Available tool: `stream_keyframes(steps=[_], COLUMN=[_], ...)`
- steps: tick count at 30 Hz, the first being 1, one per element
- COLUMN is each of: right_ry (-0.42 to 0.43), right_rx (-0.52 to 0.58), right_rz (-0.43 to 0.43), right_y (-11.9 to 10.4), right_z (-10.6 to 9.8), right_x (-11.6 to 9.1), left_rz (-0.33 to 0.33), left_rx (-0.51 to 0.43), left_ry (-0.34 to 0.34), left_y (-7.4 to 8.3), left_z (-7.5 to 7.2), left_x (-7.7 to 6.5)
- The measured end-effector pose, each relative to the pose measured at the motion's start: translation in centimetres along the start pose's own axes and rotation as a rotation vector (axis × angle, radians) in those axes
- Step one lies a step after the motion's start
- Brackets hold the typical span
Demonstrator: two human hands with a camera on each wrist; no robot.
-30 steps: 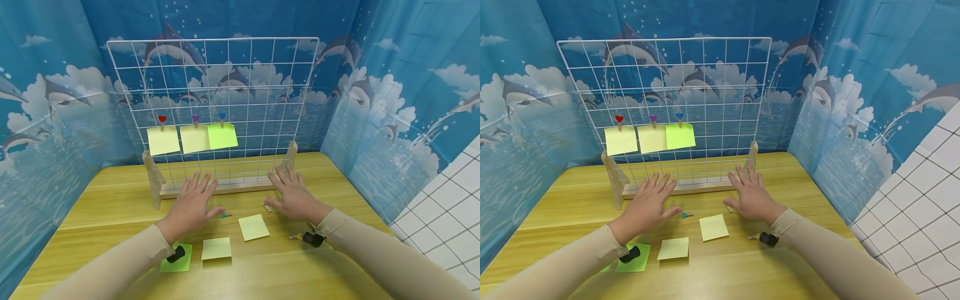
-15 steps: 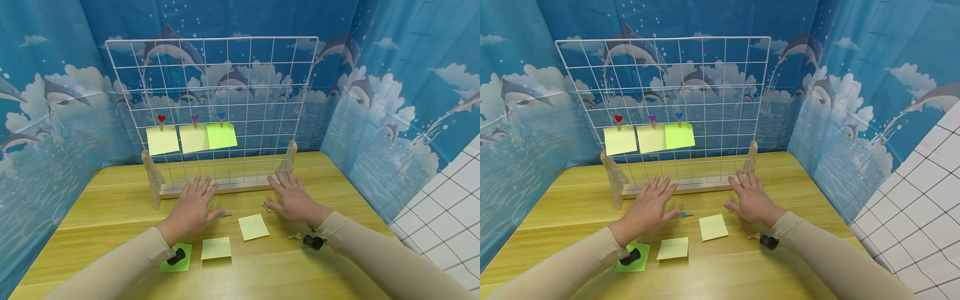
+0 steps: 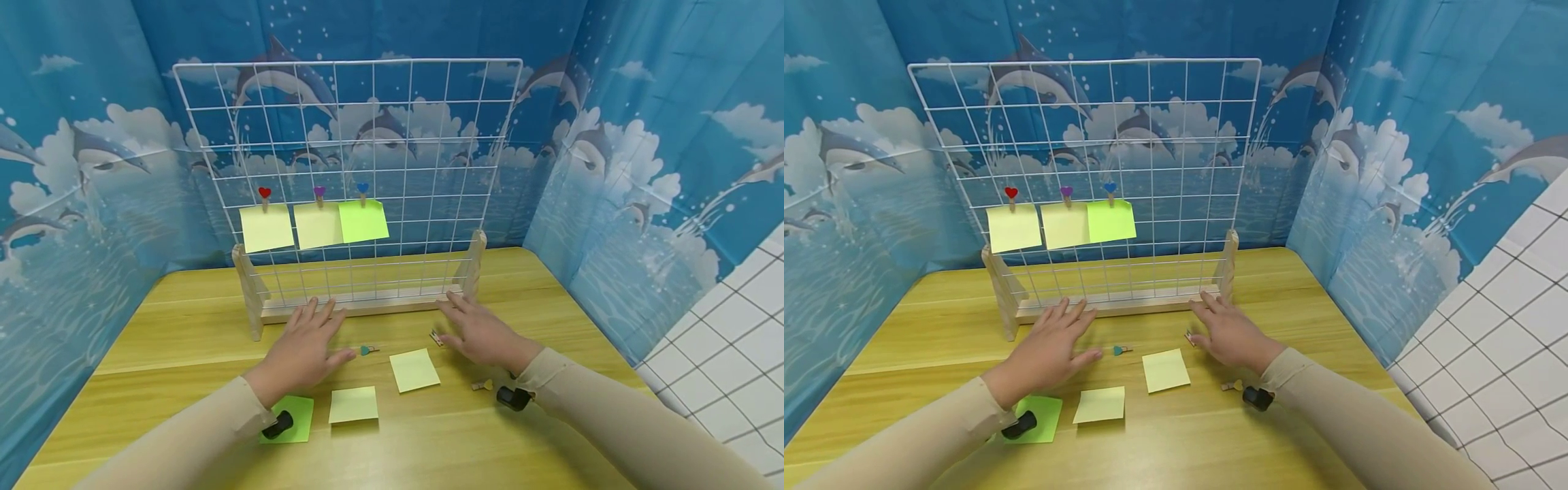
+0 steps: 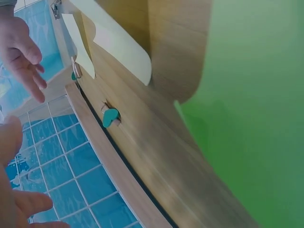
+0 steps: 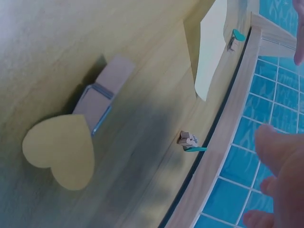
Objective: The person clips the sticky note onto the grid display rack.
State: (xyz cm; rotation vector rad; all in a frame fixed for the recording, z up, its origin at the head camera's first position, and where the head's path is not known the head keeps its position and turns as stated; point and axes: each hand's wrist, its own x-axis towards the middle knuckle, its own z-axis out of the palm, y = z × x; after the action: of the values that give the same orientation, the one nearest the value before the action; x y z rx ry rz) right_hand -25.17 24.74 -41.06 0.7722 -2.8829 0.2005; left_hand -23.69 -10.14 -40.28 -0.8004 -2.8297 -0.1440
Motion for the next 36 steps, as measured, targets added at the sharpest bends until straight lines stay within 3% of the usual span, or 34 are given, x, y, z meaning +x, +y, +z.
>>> stream_keyframes(steps=[10,17,28,36], right_ry=[-0.099,-0.129,-0.161,-0.160], right_rx=[0.068,0.083,0.091,0.078], right_rz=[-0.009,-0.048,-0.104,-0.112], right_y=[0.8,1.6,1.9,2.0], right_z=[1.2,2.3,2.8,2.9], right_x=[1.2,2.1,2.9,3.0], left_rz=[-0.039,-0.092,-0.175,-0.273], left_rx=[-0.026,-0.042,-0.090,-0.176], left_ry=[-0.030,-0.044,-0.151,-0.283], left_y=[-1.4,-3.2,-6.2,-8.0], left_z=[-0.2,-0.5,-0.8,-0.9], left_x=[-1.3,-3.1,-6.6,-8.8])
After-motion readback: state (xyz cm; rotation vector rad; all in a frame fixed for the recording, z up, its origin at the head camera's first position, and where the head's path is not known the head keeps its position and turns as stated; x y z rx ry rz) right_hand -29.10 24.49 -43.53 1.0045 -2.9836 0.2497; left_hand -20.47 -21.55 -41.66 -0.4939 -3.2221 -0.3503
